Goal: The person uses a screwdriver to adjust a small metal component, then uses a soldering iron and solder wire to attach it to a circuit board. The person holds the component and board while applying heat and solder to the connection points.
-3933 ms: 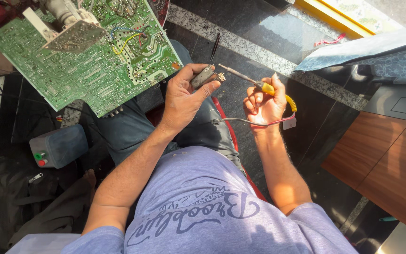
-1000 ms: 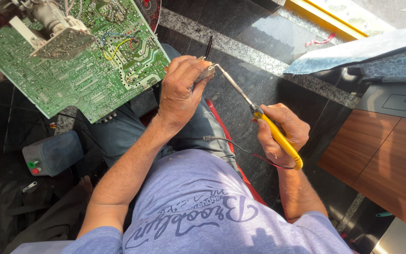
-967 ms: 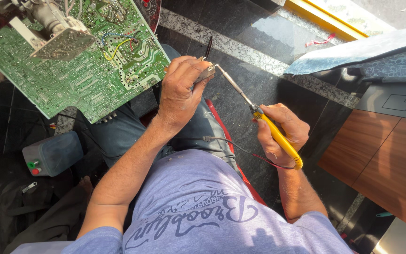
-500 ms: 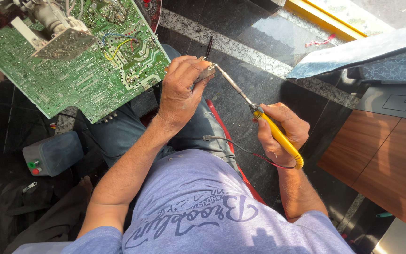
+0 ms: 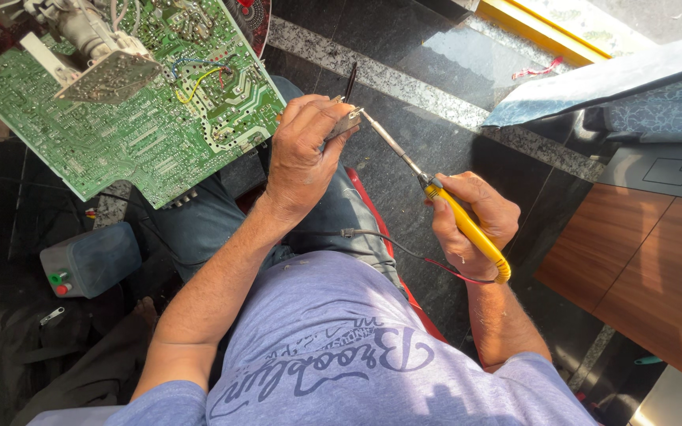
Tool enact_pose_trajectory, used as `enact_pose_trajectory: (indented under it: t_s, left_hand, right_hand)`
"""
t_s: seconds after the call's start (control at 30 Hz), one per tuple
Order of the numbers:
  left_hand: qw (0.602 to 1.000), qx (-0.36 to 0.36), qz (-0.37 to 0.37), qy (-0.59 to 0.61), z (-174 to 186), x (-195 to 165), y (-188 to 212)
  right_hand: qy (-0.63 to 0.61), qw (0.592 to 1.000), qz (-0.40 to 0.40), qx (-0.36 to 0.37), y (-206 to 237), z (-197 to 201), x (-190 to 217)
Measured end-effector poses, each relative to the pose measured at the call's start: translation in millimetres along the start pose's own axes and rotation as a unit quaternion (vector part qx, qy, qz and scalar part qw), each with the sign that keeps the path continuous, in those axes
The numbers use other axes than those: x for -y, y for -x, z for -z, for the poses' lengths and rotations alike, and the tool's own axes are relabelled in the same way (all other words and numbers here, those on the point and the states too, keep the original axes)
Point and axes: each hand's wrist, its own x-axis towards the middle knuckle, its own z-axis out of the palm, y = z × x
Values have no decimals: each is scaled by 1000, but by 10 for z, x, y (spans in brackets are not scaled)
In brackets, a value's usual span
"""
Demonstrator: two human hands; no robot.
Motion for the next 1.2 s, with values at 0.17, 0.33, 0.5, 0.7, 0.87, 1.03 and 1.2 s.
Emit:
enact_pose_trajectory:
  t_s: [0.17,0.33,0.5,0.7,0.87,1.03,1.2]
  left_hand:
    - [1000,-1,5,9,6,-13,3]
    - [992,19,81,96,-33,28,41]
    - [916,36,191,351,-109,189,81]
    - [811,20,231,537,-53,322,149]
    - [792,13,256,553,0,286,109]
    - [743,30,305,595,39,253,79]
    - [685,24,350,638,-8,272,62]
  right_hand:
    - [29,1000,-5,-1,-2,-5,0]
    - [50,998,-11,-37,-45,-15,-106]
    - [15,997,-51,-54,22,25,-122]
    - [-4,999,-41,-15,80,49,-43]
    - [17,1000,1,-3,76,35,-11]
    - [13,1000,13,1,72,21,-25]
    - [15,1000,24,1,110,35,-63]
